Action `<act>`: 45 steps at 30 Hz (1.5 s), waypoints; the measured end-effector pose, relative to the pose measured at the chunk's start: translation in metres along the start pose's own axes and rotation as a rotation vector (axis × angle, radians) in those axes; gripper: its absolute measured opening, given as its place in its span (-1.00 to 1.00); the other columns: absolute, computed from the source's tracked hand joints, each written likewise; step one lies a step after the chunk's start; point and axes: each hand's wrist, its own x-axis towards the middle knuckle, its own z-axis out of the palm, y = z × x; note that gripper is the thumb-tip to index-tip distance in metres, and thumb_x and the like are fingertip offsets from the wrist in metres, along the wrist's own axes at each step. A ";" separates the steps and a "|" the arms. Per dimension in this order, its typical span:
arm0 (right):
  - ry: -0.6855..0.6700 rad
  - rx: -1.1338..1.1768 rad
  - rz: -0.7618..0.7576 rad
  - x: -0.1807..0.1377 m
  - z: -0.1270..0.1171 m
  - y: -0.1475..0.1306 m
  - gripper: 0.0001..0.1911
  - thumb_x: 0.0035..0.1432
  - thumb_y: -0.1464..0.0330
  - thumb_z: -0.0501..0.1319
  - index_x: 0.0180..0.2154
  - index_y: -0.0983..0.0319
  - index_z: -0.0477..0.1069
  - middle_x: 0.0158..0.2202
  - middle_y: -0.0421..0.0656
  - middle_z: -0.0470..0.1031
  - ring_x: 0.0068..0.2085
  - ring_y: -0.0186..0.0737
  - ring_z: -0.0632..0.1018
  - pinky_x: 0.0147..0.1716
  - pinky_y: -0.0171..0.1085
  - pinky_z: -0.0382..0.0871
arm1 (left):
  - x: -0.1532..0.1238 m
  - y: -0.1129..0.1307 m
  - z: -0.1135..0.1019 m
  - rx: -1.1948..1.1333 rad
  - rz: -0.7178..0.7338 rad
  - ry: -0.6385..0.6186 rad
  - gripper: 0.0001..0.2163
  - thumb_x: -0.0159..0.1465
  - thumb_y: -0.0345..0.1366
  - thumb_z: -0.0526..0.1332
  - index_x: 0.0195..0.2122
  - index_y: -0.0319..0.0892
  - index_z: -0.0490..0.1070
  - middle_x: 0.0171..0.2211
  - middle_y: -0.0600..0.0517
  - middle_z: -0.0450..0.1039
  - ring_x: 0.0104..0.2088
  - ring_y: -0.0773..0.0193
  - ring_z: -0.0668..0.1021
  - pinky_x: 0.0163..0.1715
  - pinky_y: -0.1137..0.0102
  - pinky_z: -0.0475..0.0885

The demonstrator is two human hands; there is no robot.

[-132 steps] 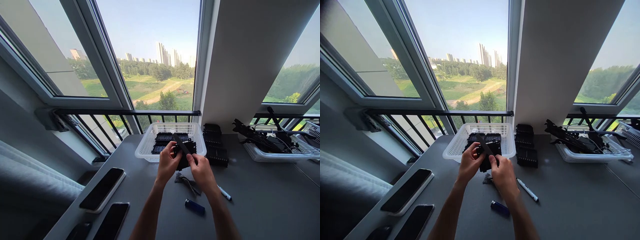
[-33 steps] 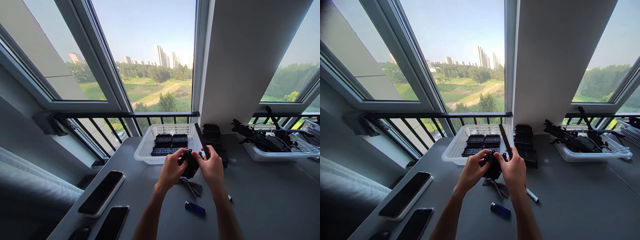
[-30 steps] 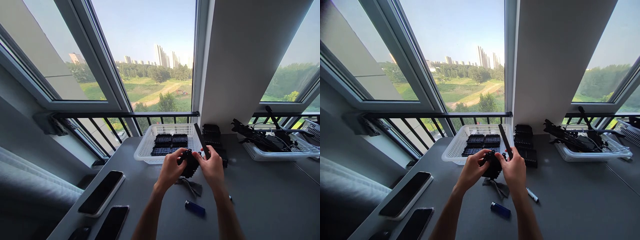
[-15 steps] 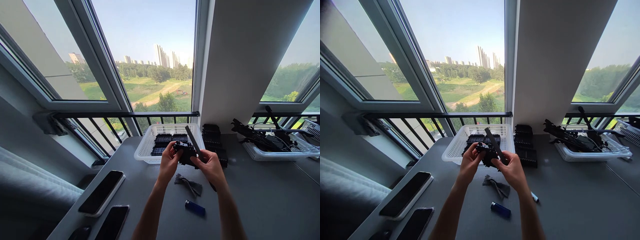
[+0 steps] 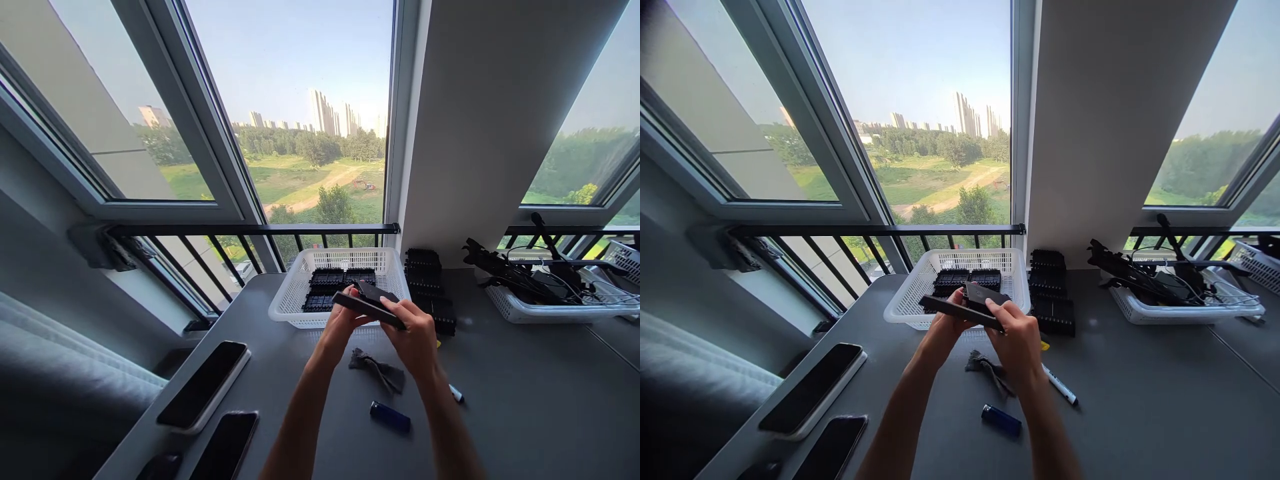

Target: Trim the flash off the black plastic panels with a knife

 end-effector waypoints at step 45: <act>0.037 0.408 0.469 0.013 -0.006 0.019 -0.55 0.09 -0.01 0.21 -0.50 0.25 0.36 -0.59 -0.26 0.28 -0.53 -0.34 0.28 -0.55 -0.34 0.15 | -0.001 0.002 -0.008 0.108 0.186 -0.052 -0.59 0.18 -0.17 0.29 0.04 -0.18 0.38 -0.06 -0.09 0.52 0.05 0.01 0.48 0.06 0.17 0.36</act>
